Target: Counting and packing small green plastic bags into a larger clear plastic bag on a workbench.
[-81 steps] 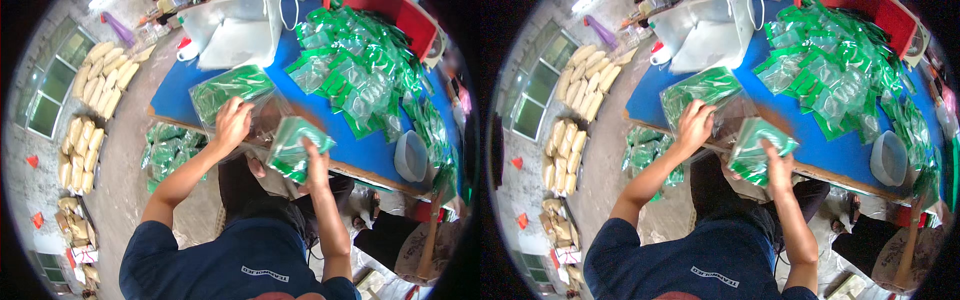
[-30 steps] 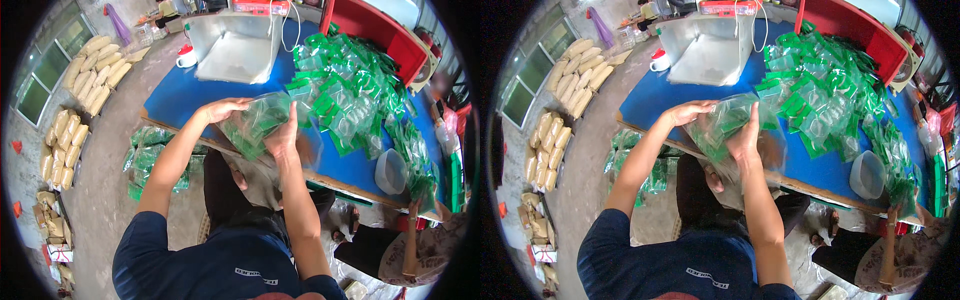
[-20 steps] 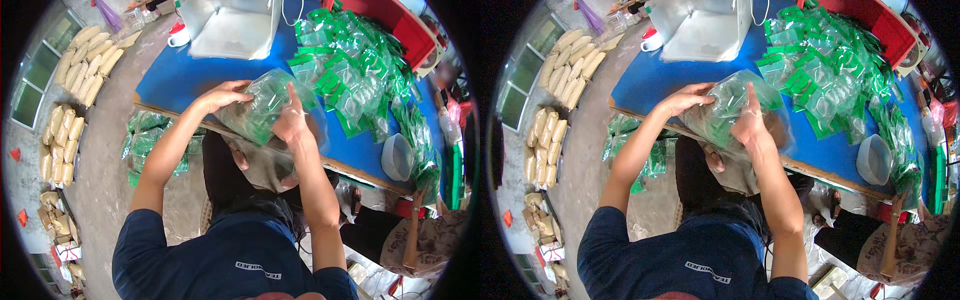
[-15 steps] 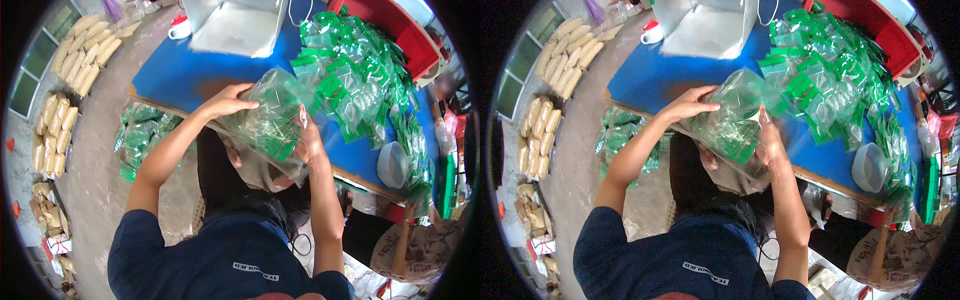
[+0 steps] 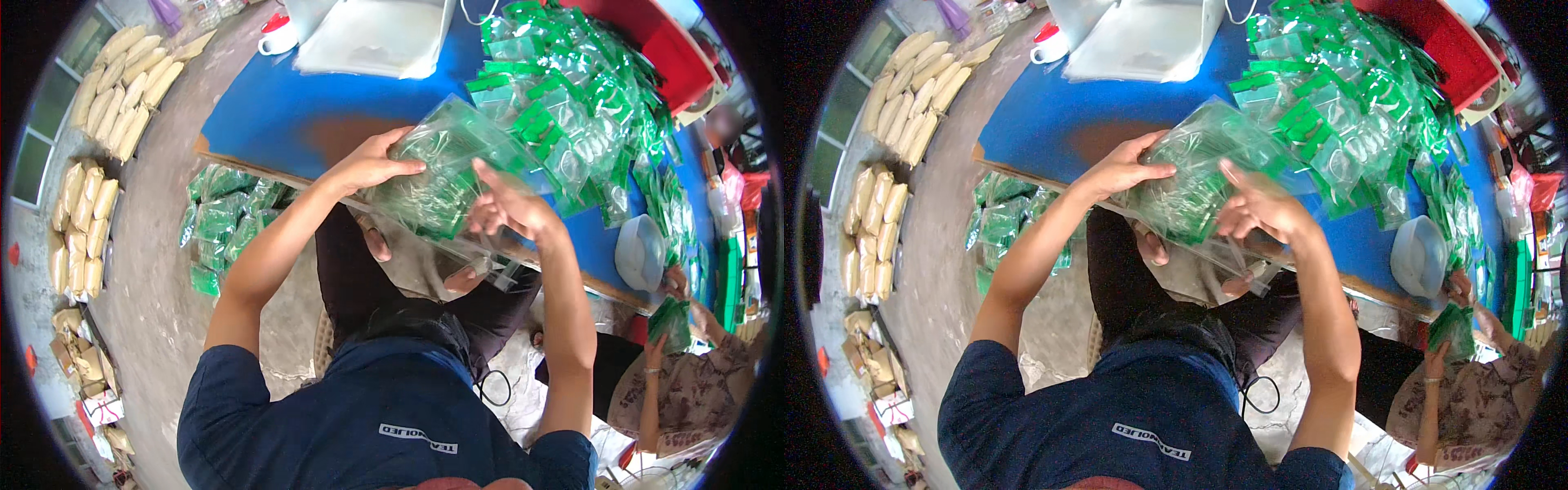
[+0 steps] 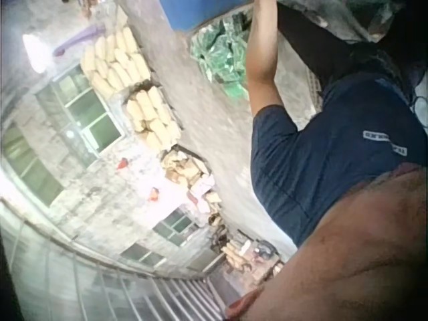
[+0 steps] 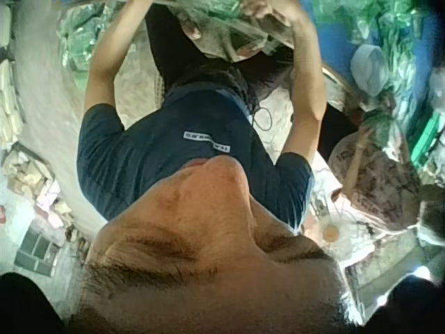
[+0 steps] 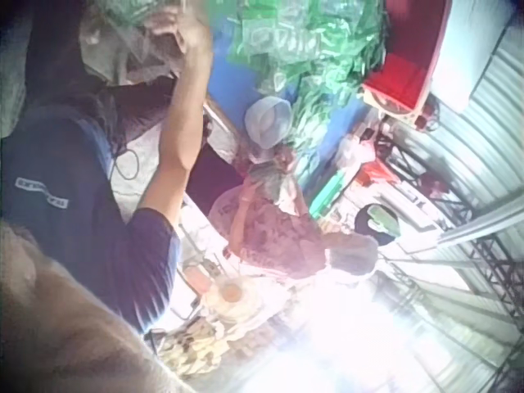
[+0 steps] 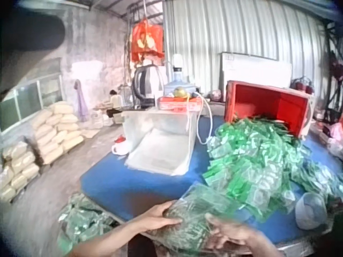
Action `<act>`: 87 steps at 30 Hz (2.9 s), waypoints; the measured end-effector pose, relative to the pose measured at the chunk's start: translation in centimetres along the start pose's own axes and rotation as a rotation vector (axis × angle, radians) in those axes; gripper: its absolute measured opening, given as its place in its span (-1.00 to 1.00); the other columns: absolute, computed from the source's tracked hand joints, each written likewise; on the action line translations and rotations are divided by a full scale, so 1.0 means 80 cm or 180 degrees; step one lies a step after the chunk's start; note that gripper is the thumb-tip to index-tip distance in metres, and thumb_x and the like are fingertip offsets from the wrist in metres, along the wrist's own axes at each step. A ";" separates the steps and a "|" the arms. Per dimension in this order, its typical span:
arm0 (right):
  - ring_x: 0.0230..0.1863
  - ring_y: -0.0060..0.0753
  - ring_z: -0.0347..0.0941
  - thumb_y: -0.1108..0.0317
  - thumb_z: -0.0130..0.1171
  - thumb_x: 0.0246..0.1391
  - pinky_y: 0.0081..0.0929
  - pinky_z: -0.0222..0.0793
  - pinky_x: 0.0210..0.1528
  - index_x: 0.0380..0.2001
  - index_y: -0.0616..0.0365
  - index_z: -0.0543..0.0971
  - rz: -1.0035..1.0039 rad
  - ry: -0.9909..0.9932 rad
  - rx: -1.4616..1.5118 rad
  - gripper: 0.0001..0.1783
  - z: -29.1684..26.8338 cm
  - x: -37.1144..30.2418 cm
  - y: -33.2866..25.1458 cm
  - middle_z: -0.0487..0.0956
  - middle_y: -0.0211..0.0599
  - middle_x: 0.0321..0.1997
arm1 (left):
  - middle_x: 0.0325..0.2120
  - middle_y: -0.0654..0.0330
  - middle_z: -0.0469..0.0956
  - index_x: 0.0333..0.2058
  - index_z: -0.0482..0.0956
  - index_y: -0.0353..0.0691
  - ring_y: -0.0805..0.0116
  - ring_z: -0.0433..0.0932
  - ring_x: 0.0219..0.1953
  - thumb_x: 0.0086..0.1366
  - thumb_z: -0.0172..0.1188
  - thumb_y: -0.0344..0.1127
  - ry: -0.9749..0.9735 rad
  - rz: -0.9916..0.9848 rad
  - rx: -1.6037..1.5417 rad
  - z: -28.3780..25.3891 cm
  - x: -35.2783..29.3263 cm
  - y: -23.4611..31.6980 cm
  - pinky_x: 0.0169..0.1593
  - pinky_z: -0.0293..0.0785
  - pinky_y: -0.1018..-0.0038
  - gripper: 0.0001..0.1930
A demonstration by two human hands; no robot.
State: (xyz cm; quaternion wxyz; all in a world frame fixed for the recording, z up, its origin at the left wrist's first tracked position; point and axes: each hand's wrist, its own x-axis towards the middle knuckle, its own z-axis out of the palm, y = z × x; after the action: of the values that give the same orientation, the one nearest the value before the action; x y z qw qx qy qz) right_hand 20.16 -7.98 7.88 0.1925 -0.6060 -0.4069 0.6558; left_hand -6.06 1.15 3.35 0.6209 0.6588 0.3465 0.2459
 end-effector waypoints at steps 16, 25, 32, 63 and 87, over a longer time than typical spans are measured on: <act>-0.32 -0.31 0.57 0.23 0.06 0.31 -0.47 0.48 -0.41 0.02 0.33 0.43 -0.1746 0.1171 0.1594 -0.62 0.064 0.028 0.101 0.57 -0.01 -0.22 | 0.22 0.00 0.40 0.31 0.25 -0.30 0.20 0.36 0.26 0.10 0.47 -0.04 0.0172 -0.0305 0.1024 -0.003 0.006 0.012 0.31 0.25 0.31 -0.11; -0.25 0.26 0.52 0.22 -0.03 0.32 -0.04 0.41 -0.27 -0.21 0.28 0.50 -0.2224 0.3147 -0.2547 -0.70 -0.031 0.131 0.102 0.57 0.26 -0.23 | 0.42 0.01 0.01 0.40 -0.08 -0.42 0.23 0.01 0.44 0.23 0.35 -0.17 -0.0573 -0.0308 -0.0392 -0.014 0.087 0.030 0.45 -0.08 0.32 -0.04; -0.37 0.44 0.50 0.16 0.03 0.29 0.20 0.40 -0.34 -0.23 0.25 0.44 -0.2152 0.3616 -0.1487 -0.69 -0.022 0.139 0.050 0.57 0.27 -0.46 | 0.24 0.14 0.33 0.38 0.11 -0.22 0.29 0.31 0.25 0.24 0.33 -0.27 -0.0640 -0.0167 -0.0564 -0.002 0.080 0.024 0.29 0.25 0.34 -0.19; -0.60 -0.20 0.32 0.21 0.21 0.22 -0.25 0.32 -0.43 -0.39 0.38 0.53 -0.2839 0.2057 -0.0420 -0.65 0.049 0.054 0.061 0.48 -0.01 -0.61 | 0.42 0.00 0.02 0.42 -0.08 -0.28 0.19 -0.01 0.45 0.12 0.47 -0.26 -0.0238 0.0128 0.0741 -0.025 0.037 0.009 0.44 -0.02 0.32 0.04; -0.14 0.35 0.51 0.00 -0.07 0.32 0.11 0.40 -0.09 -0.35 0.32 0.58 -0.1787 0.3260 -0.1316 -0.47 -0.022 0.135 0.058 0.57 0.30 -0.28 | 0.41 -0.05 0.04 0.42 -0.11 -0.30 0.17 0.02 0.44 0.02 0.54 -0.21 -0.0265 0.0052 0.0583 -0.048 0.052 0.010 0.46 -0.07 0.33 0.15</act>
State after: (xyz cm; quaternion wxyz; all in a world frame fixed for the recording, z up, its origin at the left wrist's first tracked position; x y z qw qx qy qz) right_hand 20.91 -2.14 -2.49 0.4071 -0.7384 -0.5255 0.1136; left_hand -6.17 6.78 4.14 0.5698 0.7253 0.3361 0.1906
